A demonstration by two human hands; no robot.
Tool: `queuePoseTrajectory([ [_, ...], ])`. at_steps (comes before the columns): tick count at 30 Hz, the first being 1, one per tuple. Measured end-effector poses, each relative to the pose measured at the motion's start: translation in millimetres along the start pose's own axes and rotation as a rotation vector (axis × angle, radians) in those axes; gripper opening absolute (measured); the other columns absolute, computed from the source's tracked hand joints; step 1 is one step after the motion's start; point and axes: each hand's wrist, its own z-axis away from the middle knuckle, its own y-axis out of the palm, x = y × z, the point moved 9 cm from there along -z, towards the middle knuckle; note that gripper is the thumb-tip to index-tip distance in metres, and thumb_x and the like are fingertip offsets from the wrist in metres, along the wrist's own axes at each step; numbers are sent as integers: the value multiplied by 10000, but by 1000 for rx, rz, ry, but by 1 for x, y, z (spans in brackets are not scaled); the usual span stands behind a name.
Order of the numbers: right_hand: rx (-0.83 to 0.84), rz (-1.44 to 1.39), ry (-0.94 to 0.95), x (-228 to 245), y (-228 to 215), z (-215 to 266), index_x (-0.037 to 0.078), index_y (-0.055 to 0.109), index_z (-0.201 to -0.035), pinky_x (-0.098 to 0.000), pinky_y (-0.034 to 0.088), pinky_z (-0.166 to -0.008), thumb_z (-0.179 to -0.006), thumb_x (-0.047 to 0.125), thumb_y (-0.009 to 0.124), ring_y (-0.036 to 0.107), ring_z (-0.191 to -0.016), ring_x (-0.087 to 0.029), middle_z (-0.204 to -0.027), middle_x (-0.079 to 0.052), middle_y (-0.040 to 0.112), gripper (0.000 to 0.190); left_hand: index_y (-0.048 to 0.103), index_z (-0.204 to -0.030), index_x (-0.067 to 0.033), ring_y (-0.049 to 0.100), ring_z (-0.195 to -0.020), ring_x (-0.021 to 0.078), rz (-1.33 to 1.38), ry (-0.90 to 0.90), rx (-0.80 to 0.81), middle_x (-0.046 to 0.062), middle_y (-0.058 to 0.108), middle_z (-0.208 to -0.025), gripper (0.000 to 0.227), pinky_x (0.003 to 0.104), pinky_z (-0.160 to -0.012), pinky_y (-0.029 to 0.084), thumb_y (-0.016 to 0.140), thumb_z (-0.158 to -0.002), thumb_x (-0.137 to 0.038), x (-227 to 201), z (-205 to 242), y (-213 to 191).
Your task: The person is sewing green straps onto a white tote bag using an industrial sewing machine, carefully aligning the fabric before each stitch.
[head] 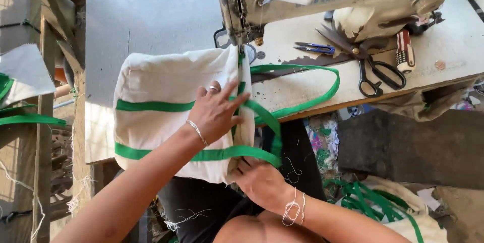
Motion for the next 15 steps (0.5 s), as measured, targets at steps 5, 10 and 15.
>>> queuePoseTrajectory([
  [5,9,-42,33,-3,8,-3,144,695,-1117,-502,506,-851,-839,99,680,634,-984,-300,-1032,-51,697,282,496,-816,-153,575,-875,291,323,271,-228,-2,524,-829,259,469,-862,333,622,-726,54,-25,6,-36],
  [10,-65,-124,88,-18,4,2,56,632,-986,-549,476,-802,-882,0,542,578,-1046,-362,-927,-112,602,149,622,-1140,-109,651,-1067,189,1209,-113,-763,64,660,-1152,235,324,-994,532,643,-1011,-304,179,100,-55],
  [15,-186,-261,75,-17,-26,0,3,618,-857,-488,501,-787,-927,-85,534,592,-925,-350,-848,-145,605,141,441,-1450,-86,616,-1250,243,1255,-1034,-573,135,533,-1487,432,351,-938,595,566,-1039,-132,269,217,-17],
])
